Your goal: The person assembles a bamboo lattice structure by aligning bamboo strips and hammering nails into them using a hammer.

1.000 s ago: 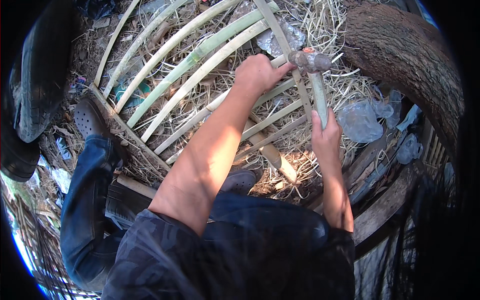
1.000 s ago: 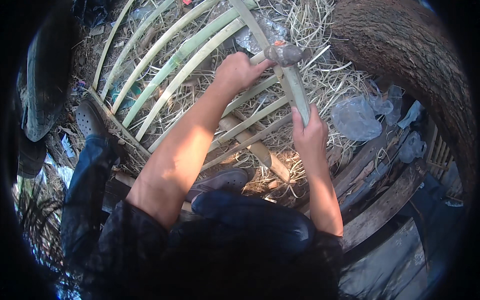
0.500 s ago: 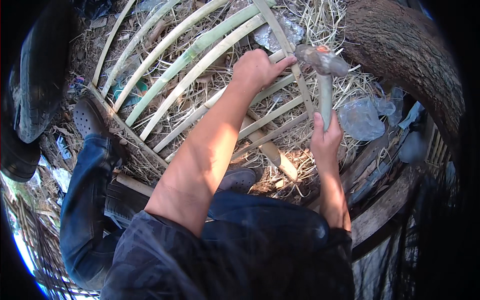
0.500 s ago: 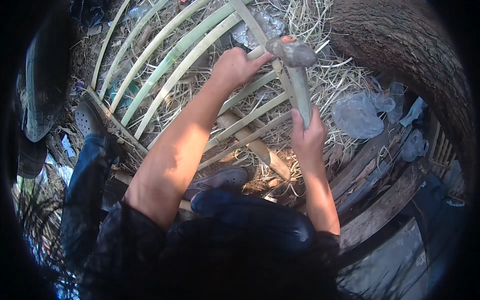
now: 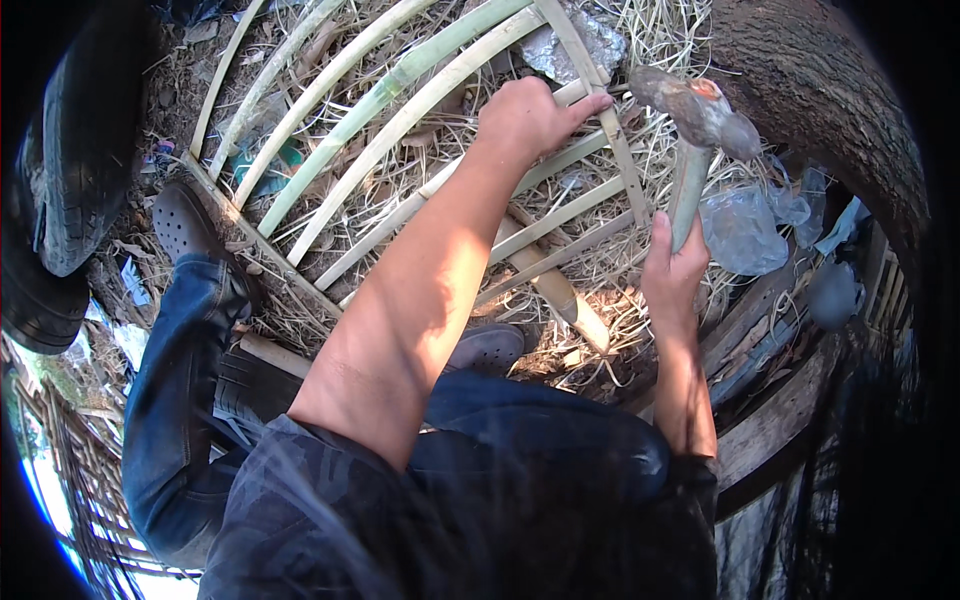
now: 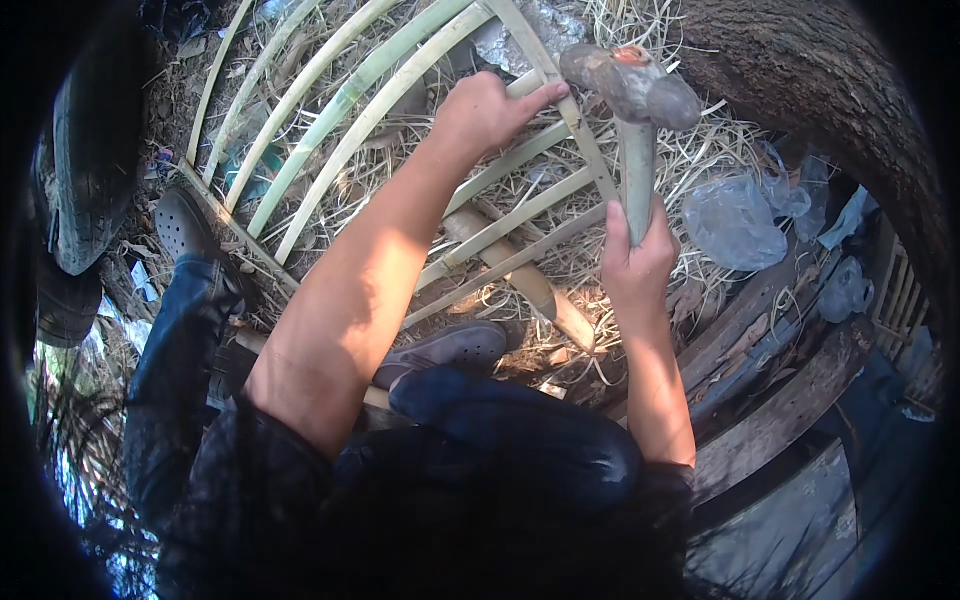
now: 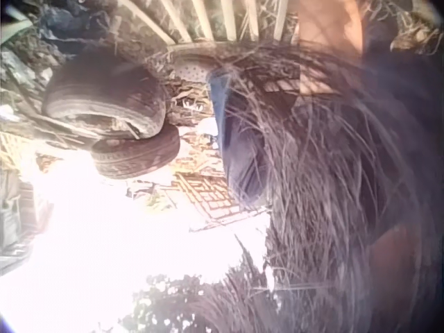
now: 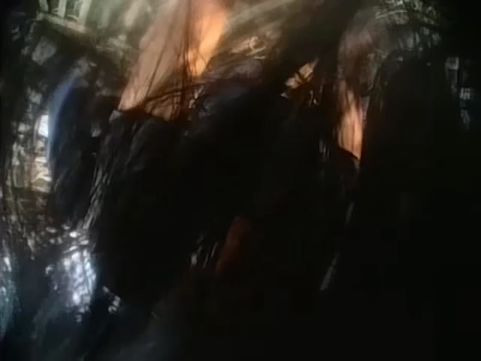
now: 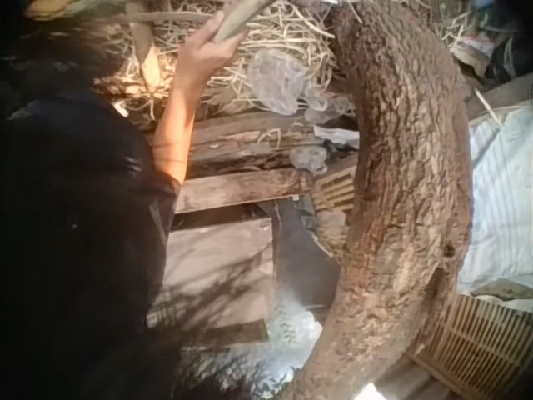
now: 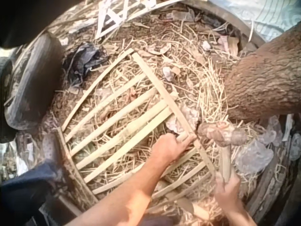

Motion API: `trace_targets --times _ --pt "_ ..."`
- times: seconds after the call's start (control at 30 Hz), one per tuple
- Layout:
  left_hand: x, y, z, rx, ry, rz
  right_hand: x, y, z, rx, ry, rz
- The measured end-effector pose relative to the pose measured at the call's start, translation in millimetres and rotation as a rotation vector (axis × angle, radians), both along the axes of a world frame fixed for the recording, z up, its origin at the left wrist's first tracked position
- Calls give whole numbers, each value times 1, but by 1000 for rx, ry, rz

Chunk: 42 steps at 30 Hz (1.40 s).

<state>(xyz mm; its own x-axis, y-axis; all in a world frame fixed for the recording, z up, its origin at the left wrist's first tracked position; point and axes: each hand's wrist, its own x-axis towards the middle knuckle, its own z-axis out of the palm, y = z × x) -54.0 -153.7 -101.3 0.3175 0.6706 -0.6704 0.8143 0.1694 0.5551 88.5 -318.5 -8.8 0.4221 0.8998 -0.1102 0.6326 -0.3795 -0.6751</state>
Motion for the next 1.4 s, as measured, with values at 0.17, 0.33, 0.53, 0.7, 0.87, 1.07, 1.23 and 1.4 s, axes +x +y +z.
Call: trace_targets --times 0.17,0.33,0.53,0.7,0.87,1.07,1.23,1.4 --pt "4 0 5 -54 -3 18 2 -1 6 -126 -21 18" --pt "-2 1 2 -22 -7 -13 3 1 3 -189 -58 22" --pt "2 6 -2 -83 -12 -6 1 11 13 -296 -122 25" --pt "1 5 5 -164 -106 -8 2 1 15 -174 -45 -11" --pt "0 -3 -1 -21 -64 3 -3 2 21 -93 -49 -11" --pt "-1 2 0 -15 1 -37 0 12 9 -233 -75 57" --pt "-2 6 -1 -106 -38 -8 -7 6 6 -206 -28 25" --pt "1 -4 -4 56 -23 -11 -3 -2 4 -86 -42 17"
